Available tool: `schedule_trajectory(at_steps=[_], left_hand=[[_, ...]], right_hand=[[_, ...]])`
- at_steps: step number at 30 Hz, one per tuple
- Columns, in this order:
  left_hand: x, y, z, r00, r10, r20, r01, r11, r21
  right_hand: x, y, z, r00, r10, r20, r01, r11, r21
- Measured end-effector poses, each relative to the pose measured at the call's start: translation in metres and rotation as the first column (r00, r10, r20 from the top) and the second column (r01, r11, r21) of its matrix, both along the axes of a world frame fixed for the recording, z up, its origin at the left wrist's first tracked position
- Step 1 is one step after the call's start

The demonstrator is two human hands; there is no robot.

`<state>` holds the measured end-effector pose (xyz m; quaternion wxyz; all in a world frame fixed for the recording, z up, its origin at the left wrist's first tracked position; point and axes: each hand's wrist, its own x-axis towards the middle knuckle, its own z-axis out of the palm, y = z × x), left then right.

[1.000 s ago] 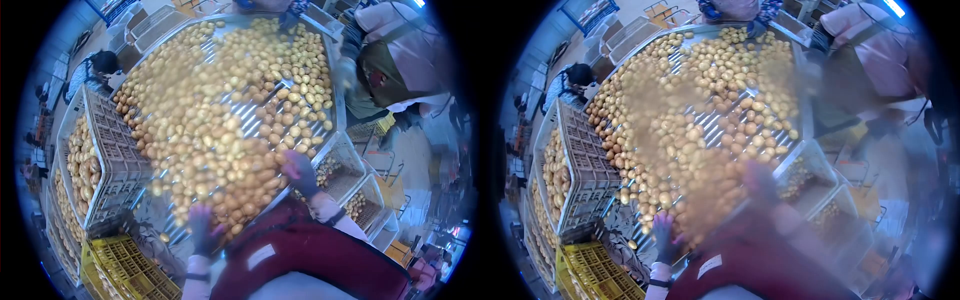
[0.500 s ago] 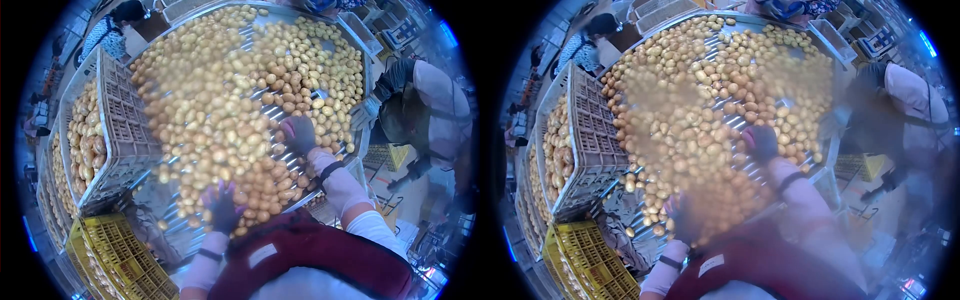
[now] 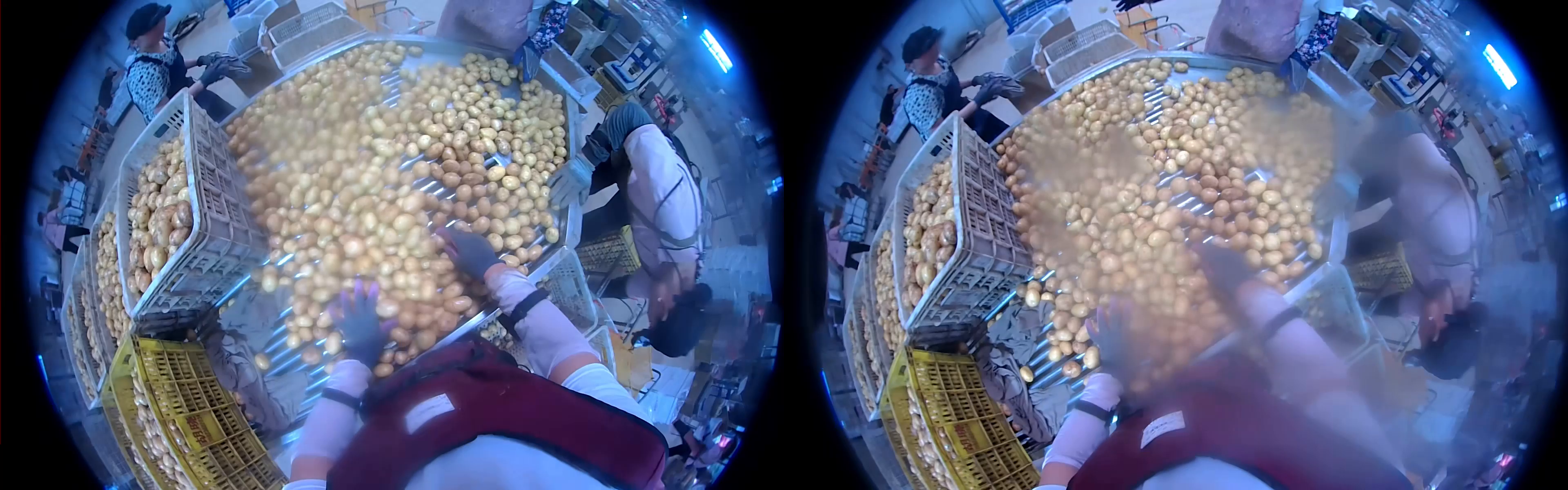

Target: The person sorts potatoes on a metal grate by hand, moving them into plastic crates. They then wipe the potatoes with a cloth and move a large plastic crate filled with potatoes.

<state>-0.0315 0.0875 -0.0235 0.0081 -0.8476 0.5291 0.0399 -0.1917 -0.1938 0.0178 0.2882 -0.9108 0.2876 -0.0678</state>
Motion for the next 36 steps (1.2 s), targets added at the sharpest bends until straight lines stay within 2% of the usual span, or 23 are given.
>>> schedule_trajectory(at_steps=[2,3,5,7,9,10,11,12,14,16,19,20,21,23,24,25,26,27,29,31,33,35,36], left_hand=[[-0.001,0.002,-0.004,0.996,-0.021,0.082,0.027,0.997,-0.066],[0.0,0.004,-0.008,0.992,-0.028,0.123,0.04,0.995,-0.096],[0.009,0.015,-0.013,0.989,-0.049,-0.137,0.019,0.977,-0.211],[0.013,0.028,-0.004,0.963,-0.073,-0.261,-0.01,0.953,-0.303],[0.009,0.045,0.027,0.964,-0.09,-0.251,-0.011,0.927,-0.374],[0.008,0.052,0.027,0.961,-0.096,-0.259,-0.008,0.928,-0.374],[0.006,0.059,0.026,0.959,-0.102,-0.266,-0.005,0.927,-0.374],[0.005,0.063,0.025,0.956,-0.106,-0.272,-0.004,0.927,-0.375],[0.004,0.062,0.02,0.944,-0.165,-0.285,0.054,0.93,-0.363],[0.002,0.054,0.02,0.947,-0.187,-0.263,0.102,0.946,-0.308],[-0.008,0.041,0.013,0.965,-0.179,-0.191,0.141,0.971,-0.195],[-0.008,0.044,-0.002,0.967,-0.18,-0.18,0.145,0.971,-0.189],[-0.009,0.038,-0.002,0.969,-0.178,-0.169,0.146,0.972,-0.185],[-0.015,0.033,0.005,0.981,-0.148,-0.125,0.138,0.987,-0.081],[-0.017,0.029,0.009,0.982,-0.128,-0.137,0.121,0.991,-0.054],[-0.019,0.026,0.009,0.983,-0.106,-0.151,0.103,0.994,-0.026],[-0.021,0.027,0.006,0.978,-0.113,-0.177,0.108,0.993,-0.039],[-0.019,0.027,0.001,0.972,-0.123,-0.198,0.114,0.992,-0.052],[-0.013,0.024,-0.011,0.963,-0.138,-0.232,0.122,0.989,-0.085],[-0.01,0.028,-0.02,0.951,-0.149,-0.269,0.123,0.986,-0.112],[-0.014,0.027,-0.002,0.967,-0.142,-0.21,0.134,0.99,-0.05],[-0.011,0.025,0.009,0.971,-0.133,-0.201,0.127,0.991,-0.041],[-0.011,0.029,0.01,0.965,-0.126,-0.229,0.116,0.992,-0.054]], right_hand=[[-0.003,0.003,0.006,0.998,-0.036,-0.054,0.037,0.999,0.025],[-0.01,0.006,0.002,0.992,-0.118,0.05,0.115,0.991,0.069],[-0.026,0.017,-0.011,0.928,-0.285,0.24,0.244,0.952,0.187],[-0.04,0.035,0.007,0.758,-0.507,0.411,0.196,0.778,0.597],[-0.054,0.04,0.016,0.792,-0.453,0.409,0.207,0.829,0.519],[-0.063,0.04,0.016,0.907,-0.293,0.302,0.23,0.946,0.228],[-0.07,0.039,0.016,0.978,-0.163,0.132,0.174,0.982,-0.079],[-0.062,0.042,0.022,0.916,-0.364,0.171,0.315,0.914,0.256],[-0.048,0.027,-0.015,0.957,-0.235,0.171,0.232,0.972,0.037],[-0.035,0.02,-0.023,0.991,-0.083,0.103,0.103,0.974,-0.203],[-0.016,0.002,-0.047,0.992,-0.116,0.039,0.122,0.967,-0.223],[-0.011,0.0,-0.04,0.957,-0.251,0.143,0.251,0.968,0.017],[-0.007,-0.003,-0.025,0.895,-0.394,0.208,0.337,0.904,0.263],[0.003,-0.009,0.003,0.847,-0.489,0.209,0.358,0.815,0.456],[0.01,-0.013,0.016,0.877,-0.443,0.185,0.34,0.844,0.414],[0.016,-0.021,-0.004,0.923,-0.28,0.265,0.253,0.959,0.13],[0.022,-0.028,-0.022,0.942,-0.133,0.307,0.199,0.961,-0.193],[0.029,-0.025,-0.008,0.987,-0.11,0.113,0.134,0.963,-0.233],[0.047,-0.024,0.019,0.96,-0.06,-0.275,-0.019,0.961,-0.276],[0.046,-0.037,-0.002,0.988,-0.132,-0.081,0.145,0.974,0.173],[0.03,-0.041,0.002,0.977,-0.178,0.119,0.141,0.954,0.263],[0.003,-0.034,0.042,0.939,-0.051,0.34,0.069,0.997,-0.04],[-0.021,-0.028,0.024,0.858,-0.232,0.458,0.238,0.97,0.045]])
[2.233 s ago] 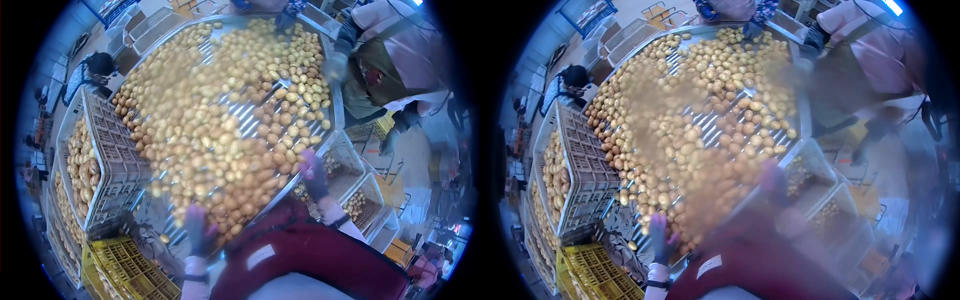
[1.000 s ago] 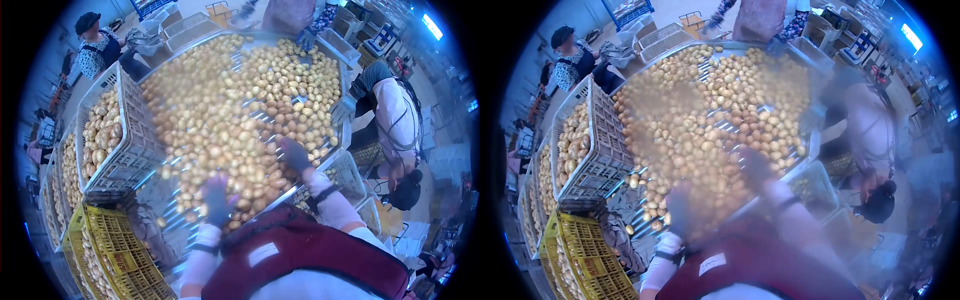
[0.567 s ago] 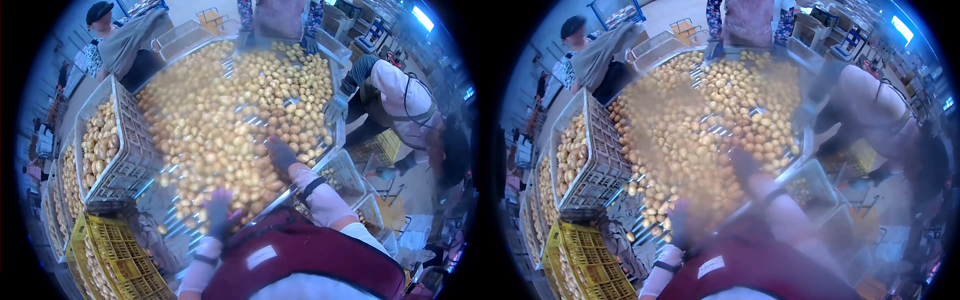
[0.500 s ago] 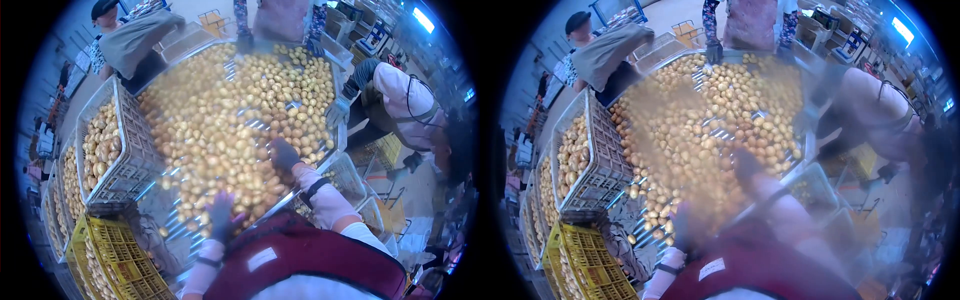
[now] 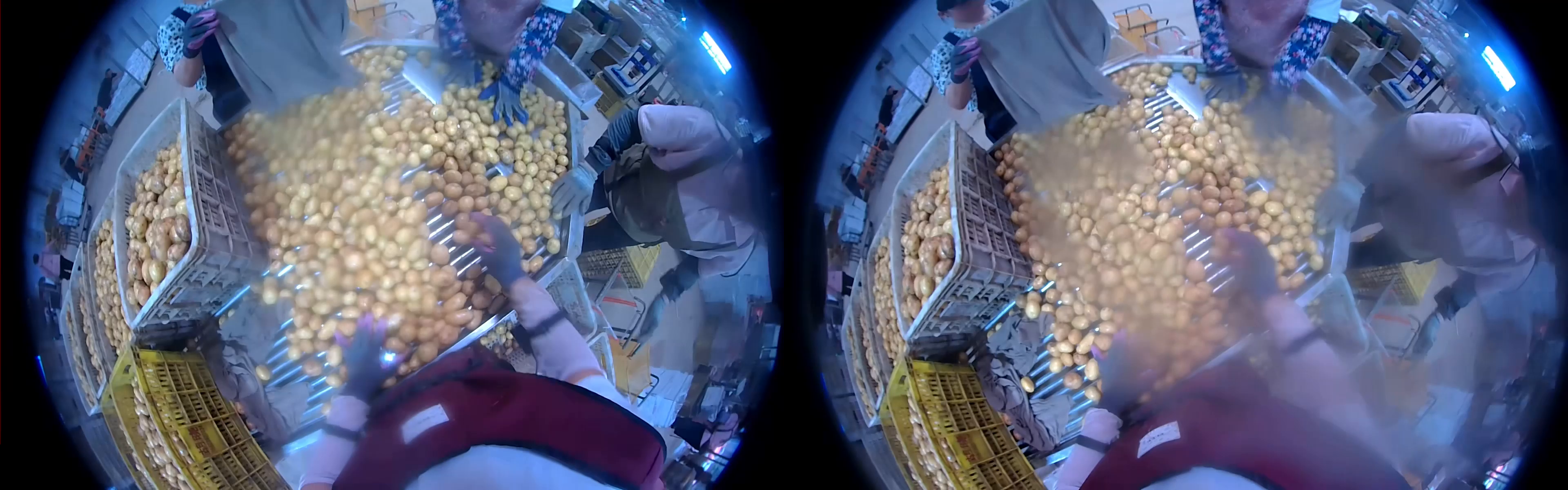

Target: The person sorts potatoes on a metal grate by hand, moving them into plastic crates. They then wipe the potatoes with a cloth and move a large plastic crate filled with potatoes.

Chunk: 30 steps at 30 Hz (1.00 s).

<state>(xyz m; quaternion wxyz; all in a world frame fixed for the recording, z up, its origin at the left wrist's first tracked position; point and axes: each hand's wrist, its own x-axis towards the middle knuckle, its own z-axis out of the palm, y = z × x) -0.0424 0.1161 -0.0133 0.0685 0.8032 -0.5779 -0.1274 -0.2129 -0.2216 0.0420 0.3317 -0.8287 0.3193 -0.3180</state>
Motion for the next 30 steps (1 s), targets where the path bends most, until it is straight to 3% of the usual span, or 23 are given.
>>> schedule_trajectory(at_steps=[2,3,4,6,8,10,11,12,14,15,18,21,22,23,24,26,28,30], left_hand=[[-0.003,0.01,0.004,0.998,0.009,-0.059,-0.009,1.0,-0.009],[-0.004,0.011,0.006,0.997,0.012,-0.082,-0.014,1.0,-0.019],[-0.004,0.01,0.01,0.995,0.015,-0.103,-0.019,0.999,-0.03],[-0.008,-0.01,0.033,0.994,0.027,-0.106,-0.019,0.997,0.08],[-0.004,-0.024,0.034,0.994,0.021,-0.105,-0.01,0.995,0.096],[0.003,-0.025,0.022,0.994,-0.019,-0.108,0.023,0.999,0.032],[0.006,-0.031,0.025,0.996,-0.029,-0.087,0.031,0.999,0.022],[0.012,-0.046,0.03,0.997,-0.039,-0.064,0.039,0.999,0.007],[0.023,-0.089,0.04,0.999,-0.046,-0.015,0.046,0.998,-0.038],[0.027,-0.105,0.043,0.999,-0.045,0.009,0.046,0.997,-0.065],[0.038,-0.11,0.042,0.998,-0.009,0.06,0.018,0.988,-0.157],[0.057,-0.084,0.029,0.999,0.029,0.015,-0.026,0.989,-0.148],[0.058,-0.069,0.026,0.999,0.036,-0.015,-0.038,0.992,-0.124],[0.055,-0.059,0.031,0.959,0.185,-0.212,-0.204,0.977,-0.068],[0.05,-0.049,0.044,0.86,0.329,-0.39,-0.35,0.937,0.018],[0.041,-0.022,0.048,0.838,0.358,-0.412,-0.391,0.92,0.006],[0.026,0.008,0.036,0.982,0.159,-0.098,-0.175,0.968,-0.181],[0.023,0.018,0.039,0.966,0.173,-0.192,-0.211,0.957,-0.2]], right_hand=[[-0.071,0.016,-0.016,0.955,-0.296,-0.025,0.284,0.935,-0.211],[-0.099,0.031,-0.002,0.916,-0.397,-0.059,0.375,0.899,-0.226],[-0.136,0.046,-0.01,0.866,-0.499,0.007,0.499,0.866,0.007],[-0.168,0.072,-0.014,0.731,-0.671,-0.123,0.672,0.74,-0.038],[-0.171,0.085,-0.005,0.467,-0.817,-0.339,0.568,0.571,-0.593],[-0.153,0.1,-0.034,0.754,-0.588,-0.292,0.56,0.808,-0.183],[-0.12,0.101,-0.031,0.892,-0.321,-0.319,0.331,0.943,-0.023],[-0.088,0.102,-0.029,0.955,-0.029,-0.294,0.087,0.979,0.186],[0.001,0.101,0.0,0.859,0.411,-0.304,-0.4,0.911,0.101],[0.025,0.103,0.001,0.839,0.493,-0.231,-0.534,0.828,-0.171],[0.054,0.081,-0.056,0.781,0.501,-0.373,-0.502,0.859,0.104],[0.047,0.035,-0.075,0.903,0.291,-0.316,-0.393,0.857,-0.332],[0.053,0.018,-0.053,0.899,0.222,-0.377,-0.361,0.864,-0.351],[0.062,-0.002,-0.031,0.888,0.15,-0.434,-0.329,0.867,-0.374],[0.062,-0.023,-0.057,0.891,0.053,-0.451,-0.265,0.868,-0.421],[0.06,-0.072,-0.081,0.886,-0.08,-0.457,-0.153,0.88,-0.451],[0.062,-0.101,-0.072,0.847,-0.217,-0.486,-0.016,0.902,-0.43],[0.065,-0.11,-0.064,0.736,-0.411,-0.538,0.17,0.881,-0.44]])
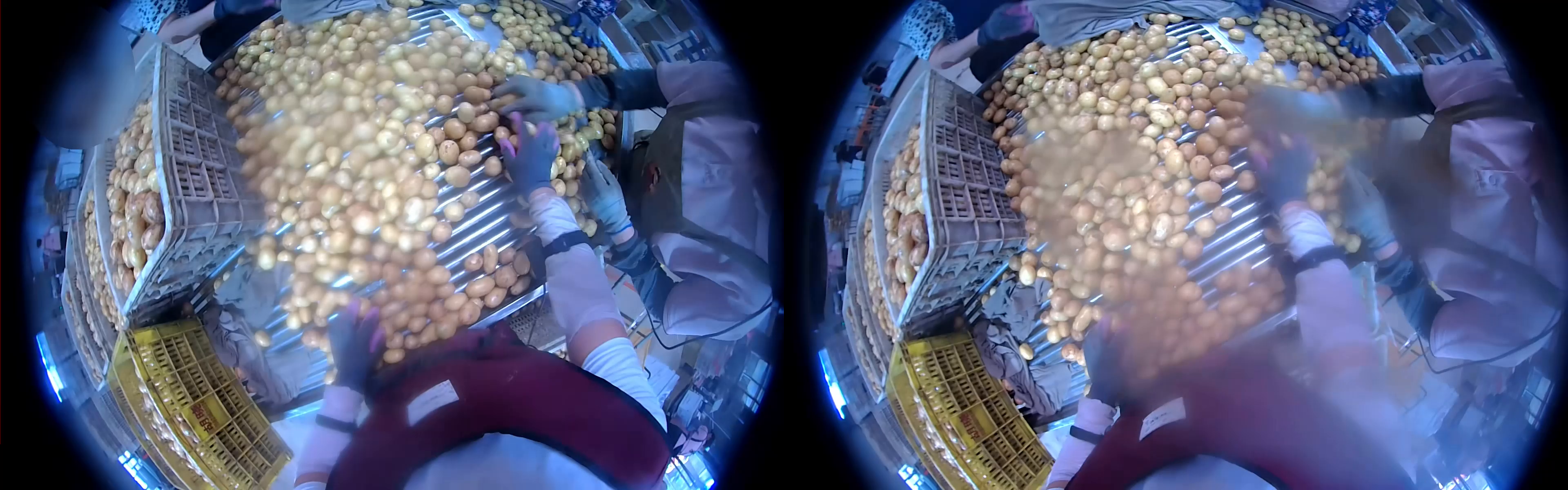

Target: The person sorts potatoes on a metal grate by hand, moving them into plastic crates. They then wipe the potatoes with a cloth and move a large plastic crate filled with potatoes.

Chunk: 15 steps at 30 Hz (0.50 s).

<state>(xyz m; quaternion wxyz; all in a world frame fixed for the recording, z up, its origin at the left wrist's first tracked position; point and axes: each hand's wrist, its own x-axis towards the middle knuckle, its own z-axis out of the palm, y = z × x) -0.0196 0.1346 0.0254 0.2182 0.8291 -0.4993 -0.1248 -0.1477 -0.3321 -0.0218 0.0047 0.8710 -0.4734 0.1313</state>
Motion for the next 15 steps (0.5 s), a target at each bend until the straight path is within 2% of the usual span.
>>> schedule_trajectory(at_steps=[1,2,3,4,5,6,7,9,10,12,13,15], left_hand=[[-0.001,0.002,0.003,0.999,0.005,-0.047,-0.006,1.0,-0.019],[-0.006,0.002,0.005,0.961,0.15,-0.233,-0.157,0.988,-0.01],[-0.011,-0.003,0.012,0.866,0.285,-0.41,-0.3,0.953,0.027],[-0.014,-0.004,0.012,0.825,0.326,-0.461,-0.351,0.936,0.032],[-0.016,-0.006,0.013,0.779,0.364,-0.51,-0.402,0.915,0.038],[-0.017,-0.005,0.007,0.831,0.329,-0.448,-0.375,0.927,-0.014],[-0.015,-0.004,0.003,0.894,0.269,-0.36,-0.309,0.949,-0.058],[-0.009,-0.003,-0.003,0.983,0.121,-0.136,-0.137,0.983,-0.123],[-0.004,-0.006,-0.006,1.0,0.028,-0.004,-0.028,0.99,-0.137],[-0.002,-0.03,0.006,0.998,-0.041,-0.039,0.033,0.984,-0.176],[-0.003,-0.042,0.01,0.995,-0.081,-0.057,0.068,0.977,-0.201],[-0.005,-0.061,0.002,0.97,-0.201,0.138,0.228,0.948,-0.222]], right_hand=[[0.001,0.008,0.01,0.959,0.025,0.283,-0.086,0.975,0.207],[-0.002,0.022,0.019,0.843,-0.014,0.538,-0.222,0.901,0.371],[-0.006,0.048,0.034,0.857,0.083,0.508,-0.29,0.894,0.343],[-0.01,0.073,0.05,0.86,0.18,0.478,-0.359,0.878,0.315],[-0.021,0.105,0.049,0.864,0.125,0.487,-0.393,0.774,0.497],[-0.036,0.126,0.038,0.857,0.226,0.464,-0.511,0.495,0.703],[-0.038,0.154,0.071,0.701,0.68,0.213,-0.638,0.465,0.614],[-0.035,0.189,0.089,0.545,0.82,0.176,-0.506,0.154,0.849],[-0.044,0.203,0.089,0.547,0.817,0.184,-0.574,0.207,0.792],[-0.06,0.225,0.073,0.554,0.811,0.19,-0.688,0.316,0.653],[-0.063,0.228,0.061,0.559,0.813,0.166,-0.669,0.324,0.669],[-0.064,0.232,0.043,0.584,0.804,0.113,-0.62,0.353,0.7]])
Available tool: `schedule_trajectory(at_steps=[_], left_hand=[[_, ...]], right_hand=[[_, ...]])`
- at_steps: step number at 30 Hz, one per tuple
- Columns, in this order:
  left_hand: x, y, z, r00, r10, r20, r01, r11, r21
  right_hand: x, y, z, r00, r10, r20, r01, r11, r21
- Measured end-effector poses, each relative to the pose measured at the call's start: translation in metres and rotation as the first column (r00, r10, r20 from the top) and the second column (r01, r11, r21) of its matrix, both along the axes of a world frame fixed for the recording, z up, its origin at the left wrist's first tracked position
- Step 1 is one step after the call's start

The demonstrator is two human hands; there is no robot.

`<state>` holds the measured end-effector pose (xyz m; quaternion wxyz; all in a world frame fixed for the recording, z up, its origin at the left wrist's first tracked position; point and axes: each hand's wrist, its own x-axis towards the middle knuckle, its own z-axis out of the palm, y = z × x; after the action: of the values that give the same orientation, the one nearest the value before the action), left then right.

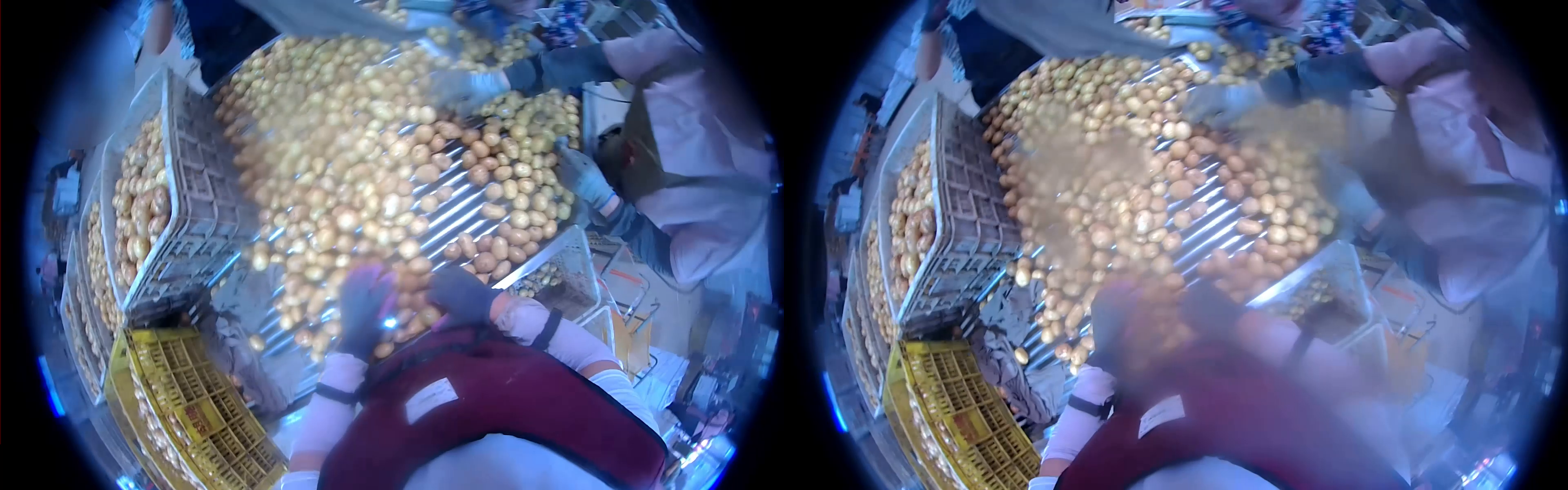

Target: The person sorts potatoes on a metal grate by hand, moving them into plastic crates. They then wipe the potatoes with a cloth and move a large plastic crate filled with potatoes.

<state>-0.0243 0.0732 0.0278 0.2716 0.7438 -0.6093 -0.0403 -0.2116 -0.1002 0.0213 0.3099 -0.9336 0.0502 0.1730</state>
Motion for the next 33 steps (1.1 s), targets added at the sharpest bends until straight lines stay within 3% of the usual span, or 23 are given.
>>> schedule_trajectory(at_steps=[1,3,5,6,7,9,10,11,13,14,15,16,17,19,20,21,22,23,24,26,28,31,33], left_hand=[[-0.003,-0.013,-0.004,0.993,-0.069,0.093,0.072,0.997,-0.034],[-0.006,-0.035,0.027,0.983,-0.185,0.02,0.171,0.939,0.298],[-0.017,-0.05,0.024,0.97,-0.24,-0.045,0.23,0.836,0.499],[-0.015,-0.036,-0.01,0.963,-0.257,0.076,0.228,0.935,0.27],[-0.011,-0.035,-0.016,0.961,-0.272,0.05,0.252,0.936,0.248],[-0.004,-0.019,-0.035,0.97,-0.244,0.005,0.243,0.968,0.059],[-0.007,-0.018,-0.027,0.97,-0.24,0.046,0.234,0.966,0.115],[-0.003,-0.015,-0.036,0.962,-0.258,0.086,0.25,0.964,0.095],[-0.002,-0.018,-0.028,0.964,-0.256,0.074,0.241,0.956,0.167],[0.0,-0.017,-0.024,0.968,-0.242,0.065,0.225,0.952,0.208],[0.001,-0.018,-0.02,0.967,-0.252,0.03,0.238,0.941,0.241],[0.002,-0.017,-0.023,0.963,-0.263,0.066,0.241,0.943,0.229],[0.01,-0.012,-0.036,0.957,-0.27,0.102,0.245,0.947,0.207],[0.01,-0.009,-0.038,0.953,-0.276,0.122,0.256,0.954,0.153],[0.005,-0.01,-0.035,0.954,-0.279,0.106,0.267,0.957,0.116],[0.002,-0.009,-0.029,0.955,-0.281,0.091,0.274,0.958,0.084],[-0.002,-0.01,-0.027,0.945,-0.326,0.031,0.325,0.945,0.047],[-0.005,-0.011,-0.027,0.939,-0.342,-0.019,0.343,0.939,0.012],[-0.003,-0.008,-0.023,0.941,-0.333,-0.056,0.333,0.943,-0.01],[-0.013,-0.009,0.0,0.977,-0.212,-0.037,0.215,0.956,0.198],[-0.008,0.005,0.005,0.987,-0.155,-0.051,0.159,0.983,0.096],[-0.012,0.03,0.013,0.999,-0.013,0.034,0.011,0.999,0.051],[-0.007,0.052,0.01,0.994,0.013,0.113,-0.023,0.996,0.087]], right_hand=[[-0.007,-0.002,-0.001,0.993,-0.085,0.085,0.077,0.993,0.089],[-0.009,-0.015,0.037,0.927,-0.241,0.288,0.137,0.932,0.336],[-0.036,-0.015,-0.001,0.838,-0.501,0.215,0.365,0.809,0.46],[-0.052,-0.016,0.01,0.736,-0.647,0.198,0.468,0.698,0.542],[-0.068,-0.015,0.02,0.61,-0.772,0.18,0.536,0.569,0.623],[-0.105,-0.008,0.007,0.175,-0.965,0.195,0.636,0.262,0.726],[-0.121,-0.005,-0.01,-0.04,-0.982,0.183,0.606,0.122,0.786],[-0.145,-0.003,-0.039,-0.216,-0.896,0.387,0.774,0.085,0.627],[-0.193,0.004,-0.029,-0.561,-0.828,-0.014,0.37,-0.266,0.89],[-0.223,0.016,-0.043,-0.522,-0.839,0.154,0.737,-0.352,0.577],[-0.264,0.027,-0.075,-0.405,-0.872,0.275,0.914,-0.388,0.118],[-0.311,0.039,-0.106,-0.243,-0.919,0.31,0.858,-0.352,-0.373],[-0.357,0.055,-0.134,-0.492,-0.794,0.357,0.773,-0.587,-0.239],[-0.442,0.063,-0.116,-0.394,-0.821,0.413,0.672,-0.564,-0.479],[-0.49,0.059,-0.106,-0.497,-0.711,0.498,0.656,-0.683,-0.32],[-0.508,0.043,-0.085,-0.861,-0.425,0.278,0.503,-0.789,0.352],[-0.524,0.027,-0.064,-0.995,-0.041,-0.09,-0.051,-0.572,0.819],[-0.542,0.01,-0.06,-0.983,-0.007,-0.181,-0.142,-0.591,0.794],[-0.528,-0.008,-0.07,-0.995,-0.104,-0.001,0.062,-0.597,0.8],[-0.502,-0.04,-0.092,-0.898,-0.245,0.364,0.439,-0.537,0.72],[-0.338,-0.051,-0.019,-0.688,-0.574,0.444,0.708,-0.399,0.583],[-0.168,-0.026,-0.01,0.055,-0.757,0.651,0.973,0.188,0.136],[-0.09,-0.013,-0.044,0.384,-0.698,0.604,0.682,0.656,0.325]])
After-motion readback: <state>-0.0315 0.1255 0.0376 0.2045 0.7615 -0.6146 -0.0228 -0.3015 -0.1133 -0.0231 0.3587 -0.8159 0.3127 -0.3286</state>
